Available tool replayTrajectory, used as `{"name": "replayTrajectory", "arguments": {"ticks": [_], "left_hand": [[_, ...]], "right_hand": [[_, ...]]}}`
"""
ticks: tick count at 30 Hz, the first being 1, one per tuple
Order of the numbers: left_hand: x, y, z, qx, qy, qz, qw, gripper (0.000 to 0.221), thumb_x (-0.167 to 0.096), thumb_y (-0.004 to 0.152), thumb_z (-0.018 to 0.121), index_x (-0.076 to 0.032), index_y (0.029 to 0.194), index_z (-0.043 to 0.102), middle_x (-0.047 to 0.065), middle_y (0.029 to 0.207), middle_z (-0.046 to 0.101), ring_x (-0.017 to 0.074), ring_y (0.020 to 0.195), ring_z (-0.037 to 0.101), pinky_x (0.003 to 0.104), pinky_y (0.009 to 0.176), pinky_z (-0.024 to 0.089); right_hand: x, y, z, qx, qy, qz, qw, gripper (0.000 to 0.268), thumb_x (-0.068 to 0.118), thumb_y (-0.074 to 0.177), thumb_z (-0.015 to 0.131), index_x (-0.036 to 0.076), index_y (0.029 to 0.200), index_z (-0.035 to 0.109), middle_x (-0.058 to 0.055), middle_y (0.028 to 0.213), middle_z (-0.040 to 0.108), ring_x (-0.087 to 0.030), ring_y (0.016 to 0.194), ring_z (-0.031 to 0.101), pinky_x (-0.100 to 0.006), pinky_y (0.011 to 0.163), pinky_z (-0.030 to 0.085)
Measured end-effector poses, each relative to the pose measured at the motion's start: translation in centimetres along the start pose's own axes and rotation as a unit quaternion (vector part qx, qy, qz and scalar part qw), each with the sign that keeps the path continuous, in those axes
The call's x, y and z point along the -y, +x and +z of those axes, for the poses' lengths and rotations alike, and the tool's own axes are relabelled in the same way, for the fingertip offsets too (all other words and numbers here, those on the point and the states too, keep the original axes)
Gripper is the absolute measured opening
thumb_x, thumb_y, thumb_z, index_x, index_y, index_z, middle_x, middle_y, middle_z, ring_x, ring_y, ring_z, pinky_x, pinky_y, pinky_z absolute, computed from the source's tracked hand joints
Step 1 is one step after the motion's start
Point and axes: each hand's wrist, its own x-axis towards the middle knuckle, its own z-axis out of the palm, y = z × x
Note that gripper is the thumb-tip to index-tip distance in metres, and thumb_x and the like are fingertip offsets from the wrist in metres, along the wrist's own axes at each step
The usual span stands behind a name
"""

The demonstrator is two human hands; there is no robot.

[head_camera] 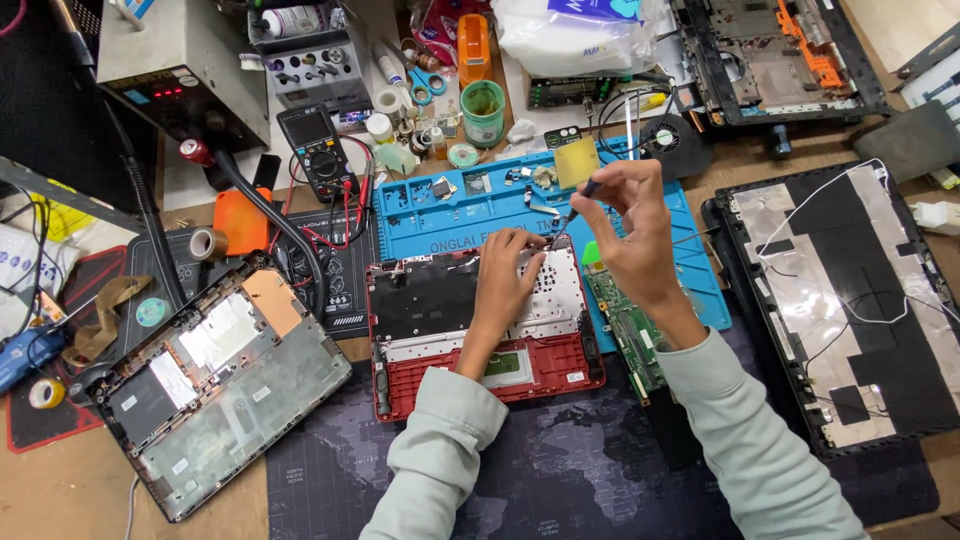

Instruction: Disassembling a laptop by removing the motherboard and internal components

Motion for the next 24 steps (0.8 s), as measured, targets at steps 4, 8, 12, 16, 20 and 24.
{"name": "replayTrajectory", "arguments": {"ticks": [4,8,12,16,20,24], "left_hand": [[0.5,-0.1,0.3,-0.001,0.005,0.002,1.0,0.017,-0.017,0.091,0.074,-0.019,0.107,0.069,0.001,0.102,0.062,0.0228,0.112,0.057,0.038,0.102,0.041],[0.2,0.0,0.1,0.002,-0.005,-0.003,1.0,0.016,-0.017,0.092,0.073,-0.019,0.107,0.069,0.001,0.102,0.061,0.0225,0.112,0.057,0.038,0.102,0.041],[0.1,0.1,0.0,0.002,-0.01,-0.001,1.0,0.016,-0.017,0.093,0.073,-0.019,0.108,0.069,0.001,0.102,0.062,0.0223,0.112,0.057,0.038,0.102,0.041],[0.1,0.0,-0.2,-0.001,-0.025,-0.006,1.0,0.014,-0.017,0.094,0.071,-0.019,0.108,0.069,0.0,0.102,0.061,0.0217,0.111,0.057,0.038,0.102,0.041],[-0.1,0.0,-0.3,-0.001,-0.052,-0.018,0.999,0.015,-0.015,0.096,0.069,-0.019,0.11,0.069,0.001,0.103,0.061,0.0214,0.111,0.057,0.038,0.103,0.04],[0.0,0.1,-0.3,-0.006,-0.073,-0.017,0.997,0.014,-0.016,0.097,0.068,-0.019,0.111,0.069,0.0,0.104,0.061,0.0201,0.111,0.057,0.038,0.103,0.04]], "right_hand": [[1.7,0.5,0.4,0.024,0.027,-0.002,0.999,0.024,-0.008,0.105,0.052,0.001,0.123,0.039,-0.016,0.112,0.06,-0.029,0.11,0.069,-0.046,0.101,0.057],[1.3,0.6,0.4,0.015,0.0,-0.018,1.0,0.028,-0.005,0.103,0.06,0.001,0.122,0.04,-0.016,0.108,0.059,-0.028,0.105,0.069,-0.045,0.098,0.058],[2.4,0.9,0.6,0.018,0.015,-0.018,1.0,0.027,-0.008,0.103,0.054,0.002,0.123,0.038,-0.019,0.118,0.064,-0.033,0.114,0.069,-0.047,0.1,0.056],[0.4,-0.1,0.0,-0.005,-0.019,-0.018,1.0,0.03,-0.004,0.102,0.063,0.002,0.122,0.042,-0.017,0.109,0.061,-0.03,0.108,0.069,-0.045,0.098,0.056],[1.2,0.0,0.2,-0.007,0.022,0.011,1.0,0.033,-0.005,0.104,0.056,0.003,0.13,0.036,-0.019,0.117,0.061,-0.032,0.111,0.068,-0.046,0.099,0.057],[-0.8,-0.6,-0.2,-0.042,0.03,0.033,0.998,0.039,-0.004,0.107,0.054,0.008,0.136,0.032,-0.019,0.115,0.058,-0.03,0.107,0.068,-0.043,0.093,0.061]]}}
